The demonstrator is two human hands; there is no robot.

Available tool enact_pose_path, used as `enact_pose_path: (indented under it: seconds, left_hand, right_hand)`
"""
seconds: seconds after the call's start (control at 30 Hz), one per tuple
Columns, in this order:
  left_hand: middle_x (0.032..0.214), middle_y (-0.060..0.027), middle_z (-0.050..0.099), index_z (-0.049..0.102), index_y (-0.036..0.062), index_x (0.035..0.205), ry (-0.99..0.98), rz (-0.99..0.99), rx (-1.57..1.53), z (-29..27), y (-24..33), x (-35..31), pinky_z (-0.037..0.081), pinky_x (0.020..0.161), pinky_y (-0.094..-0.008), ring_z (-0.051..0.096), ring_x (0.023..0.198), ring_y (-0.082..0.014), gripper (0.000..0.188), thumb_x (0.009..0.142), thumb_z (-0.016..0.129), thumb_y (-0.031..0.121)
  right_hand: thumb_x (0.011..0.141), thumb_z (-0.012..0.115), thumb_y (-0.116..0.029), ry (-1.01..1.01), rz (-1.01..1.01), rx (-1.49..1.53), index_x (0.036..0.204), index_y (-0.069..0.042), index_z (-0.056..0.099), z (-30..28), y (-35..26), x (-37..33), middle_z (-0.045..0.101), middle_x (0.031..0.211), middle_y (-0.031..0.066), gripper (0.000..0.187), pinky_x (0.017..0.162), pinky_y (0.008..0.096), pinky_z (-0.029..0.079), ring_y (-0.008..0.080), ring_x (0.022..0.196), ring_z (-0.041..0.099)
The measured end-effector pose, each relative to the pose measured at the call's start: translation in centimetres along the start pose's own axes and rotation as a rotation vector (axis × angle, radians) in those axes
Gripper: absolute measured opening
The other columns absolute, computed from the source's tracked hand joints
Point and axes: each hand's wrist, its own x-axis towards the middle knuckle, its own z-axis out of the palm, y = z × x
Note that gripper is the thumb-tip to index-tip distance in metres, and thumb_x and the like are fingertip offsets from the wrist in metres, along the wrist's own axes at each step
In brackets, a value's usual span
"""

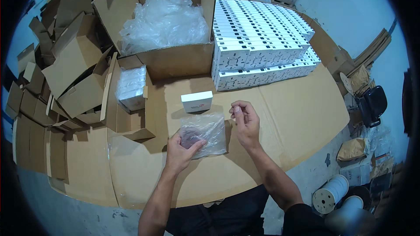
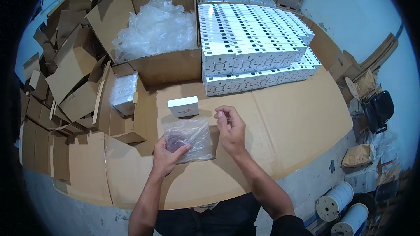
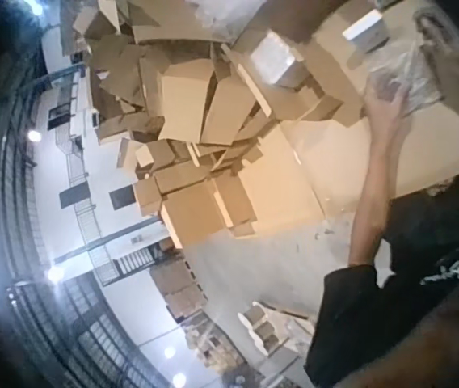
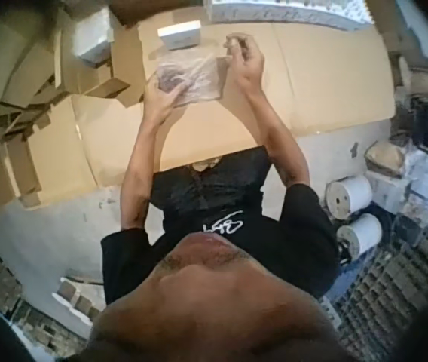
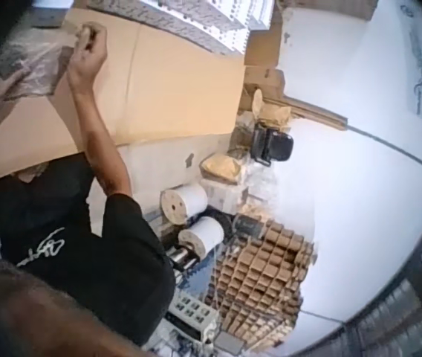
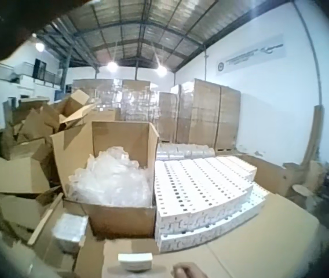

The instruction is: Pack small white boxes into bubble wrap bags and place them into larger cardboard shipping boxes.

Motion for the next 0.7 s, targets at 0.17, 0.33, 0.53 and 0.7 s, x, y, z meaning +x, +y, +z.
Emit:
enact_pose_path:
  seconds: [0.17, 0.33, 0.53, 0.7]
  left_hand:
    - [0.109, -0.0082, 0.072, 0.064, -0.0006, 0.117, -0.013, 0.038, 0.077, -0.6, -0.7, 0.3, 0.056, 0.086, -0.0309, 0.068, 0.096, -0.0146, 0.036, 0.086, 0.080, 0.005]
    - [0.103, -0.0099, 0.075, 0.067, -0.0012, 0.112, 0.090, 0.059, 0.132, -0.2, -1.1, 0.5, 0.057, 0.086, -0.0317, 0.071, 0.094, -0.0153, 0.031, 0.085, 0.081, 0.007]
    - [0.102, -0.0113, 0.075, 0.065, 0.0005, 0.113, 0.108, 0.128, 0.163, -0.1, 0.0, 0.5, 0.058, 0.085, -0.0349, 0.072, 0.096, -0.0178, 0.036, 0.082, 0.083, 0.006]
    - [0.105, -0.0131, 0.074, 0.063, 0.0021, 0.117, 0.106, 0.178, 0.205, 0.0, -0.1, 0.3, 0.057, 0.086, -0.0367, 0.073, 0.098, -0.0226, 0.049, 0.076, 0.088, 0.012]
  right_hand:
    - [0.088, 0.071, -0.006, -0.320, -0.615, -0.559, 0.108, -0.004, 0.068, 0.9, -5.3, 2.0, 0.064, 0.113, 0.0110, 0.020, 0.083, 0.0372, 0.052, 0.0261, 0.100, 0.062]
    - [0.081, 0.077, -0.004, -0.669, -0.722, -0.733, 0.097, -0.007, 0.067, 1.3, -5.7, 3.0, 0.064, 0.101, 0.0079, 0.019, 0.089, 0.0388, 0.050, 0.0260, 0.101, 0.061]
    - [0.082, 0.075, -0.011, -0.958, -0.477, -0.631, 0.095, -0.004, 0.066, 1.8, -7.6, 4.0, 0.069, 0.092, 0.0126, 0.017, 0.082, 0.0411, 0.053, 0.0301, 0.087, 0.068]
    - [0.083, 0.072, -0.013, -1.161, -0.324, -0.710, 0.099, -0.002, 0.069, 2.9, -8.9, 5.0, 0.073, 0.096, 0.0166, 0.020, 0.078, 0.0453, 0.056, 0.0349, 0.085, 0.071]
